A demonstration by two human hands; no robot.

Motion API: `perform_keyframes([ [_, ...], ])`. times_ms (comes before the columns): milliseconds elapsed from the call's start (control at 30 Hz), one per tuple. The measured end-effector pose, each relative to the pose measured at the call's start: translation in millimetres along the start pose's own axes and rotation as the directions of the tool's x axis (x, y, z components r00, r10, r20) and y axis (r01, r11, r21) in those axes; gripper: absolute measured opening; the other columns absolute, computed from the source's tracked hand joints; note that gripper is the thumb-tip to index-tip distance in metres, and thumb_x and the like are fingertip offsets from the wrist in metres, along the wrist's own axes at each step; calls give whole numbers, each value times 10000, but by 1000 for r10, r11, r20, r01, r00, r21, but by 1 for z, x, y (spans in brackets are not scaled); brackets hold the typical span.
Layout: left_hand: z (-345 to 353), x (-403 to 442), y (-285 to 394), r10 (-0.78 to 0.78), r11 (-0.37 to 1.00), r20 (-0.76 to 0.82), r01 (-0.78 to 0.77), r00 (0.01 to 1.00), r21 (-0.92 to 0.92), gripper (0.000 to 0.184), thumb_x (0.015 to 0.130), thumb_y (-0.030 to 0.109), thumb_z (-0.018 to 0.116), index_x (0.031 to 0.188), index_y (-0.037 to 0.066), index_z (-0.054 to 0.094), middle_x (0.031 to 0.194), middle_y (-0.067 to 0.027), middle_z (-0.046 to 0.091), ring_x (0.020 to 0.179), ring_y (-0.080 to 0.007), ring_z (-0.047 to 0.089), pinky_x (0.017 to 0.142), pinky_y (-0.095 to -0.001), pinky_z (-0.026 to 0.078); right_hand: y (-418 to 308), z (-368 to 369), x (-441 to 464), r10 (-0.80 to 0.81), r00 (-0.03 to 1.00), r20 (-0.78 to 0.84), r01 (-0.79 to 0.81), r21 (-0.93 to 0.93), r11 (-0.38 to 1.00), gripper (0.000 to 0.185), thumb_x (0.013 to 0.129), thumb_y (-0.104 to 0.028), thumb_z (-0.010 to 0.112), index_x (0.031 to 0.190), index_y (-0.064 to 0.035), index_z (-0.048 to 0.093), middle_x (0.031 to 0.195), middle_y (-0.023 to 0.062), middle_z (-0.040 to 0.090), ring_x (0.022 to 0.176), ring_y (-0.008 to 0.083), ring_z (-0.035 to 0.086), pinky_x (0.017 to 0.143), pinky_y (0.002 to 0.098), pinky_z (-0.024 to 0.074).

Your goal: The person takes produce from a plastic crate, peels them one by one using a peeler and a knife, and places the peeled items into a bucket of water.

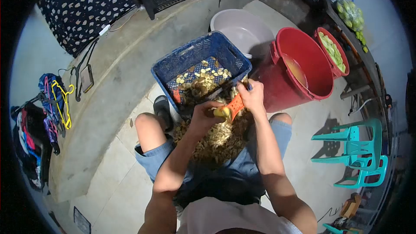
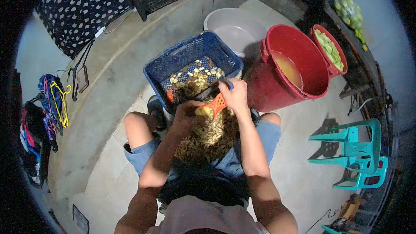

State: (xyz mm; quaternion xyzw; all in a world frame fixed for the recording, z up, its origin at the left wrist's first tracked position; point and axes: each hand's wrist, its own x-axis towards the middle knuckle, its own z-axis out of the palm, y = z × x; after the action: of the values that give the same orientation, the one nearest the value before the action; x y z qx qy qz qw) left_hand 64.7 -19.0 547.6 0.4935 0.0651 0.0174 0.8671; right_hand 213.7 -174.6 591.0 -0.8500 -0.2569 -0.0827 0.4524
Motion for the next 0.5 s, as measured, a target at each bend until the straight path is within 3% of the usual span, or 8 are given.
perform_keyframes([
  [33,0,1,-2,42,995,-18,-40,999,86,377,695,-128,720,1045,-9,645,1014,-80,668,927,-164,643,815,-309,537,14,8,0,131,988,-80,-122,109,987,376,780,-282,672,630,41,549,550,170,546,500,177,507,516,383,405],
  [67,1,2,-3,95,981,-32,-88,995,172,372,700,-124,718,1047,-12,642,1020,-80,668,921,-163,643,817,-309,535,34,7,3,242,967,-80,-243,-5,970,361,783,-270,673,635,39,558,549,166,545,514,131,489,513,357,406],
  [133,-3,6,-6,124,982,-21,-120,992,146,346,736,-124,691,1058,-10,640,1073,-91,654,960,-160,630,846,-307,521,43,5,3,292,952,-91,-283,106,953,333,789,-258,672,668,42,595,548,160,549,521,111,499,519,338,417],
  [200,-3,1,-12,-16,974,-16,12,1000,-227,310,772,6,747,1063,17,639,1039,-56,660,949,-154,629,827,-314,525,9,10,-5,111,984,-137,-90,155,984,330,797,-249,660,649,38,593,539,148,543,511,115,503,508,333,410],
  [233,-2,2,-16,27,965,1,-25,1000,-261,317,805,67,744,1094,18,623,1020,-42,658,936,-150,628,816,-305,526,8,12,-5,116,982,-146,-97,134,986,331,798,-248,656,647,39,592,537,151,541,506,120,503,505,338,407],
  [333,-10,9,-30,74,957,-27,-78,997,-278,340,819,86,734,1125,16,605,1014,-37,650,926,-148,622,828,-287,517,59,16,-1,185,956,-228,-178,51,983,351,794,-253,650,634,46,561,515,151,501,485,131,471,494,361,389],
  [367,-13,5,-20,-1,968,-39,-9,999,-252,342,827,76,722,1139,16,596,1018,-30,641,937,-143,610,854,-279,506,53,15,1,257,938,-232,-231,132,964,377,787,-262,653,617,47,519,493,126,451,476,133,436,487,372,373],
  [500,-1,0,9,92,971,-116,-115,989,-211,365,827,-49,669,1177,-2,579,1204,-94,567,1079,-172,560,921,-294,476,42,18,-5,150,980,-131,-152,-3,988,394,797,-260,661,593,33,493,484,66,420,478,114,409,476,363,358],
])
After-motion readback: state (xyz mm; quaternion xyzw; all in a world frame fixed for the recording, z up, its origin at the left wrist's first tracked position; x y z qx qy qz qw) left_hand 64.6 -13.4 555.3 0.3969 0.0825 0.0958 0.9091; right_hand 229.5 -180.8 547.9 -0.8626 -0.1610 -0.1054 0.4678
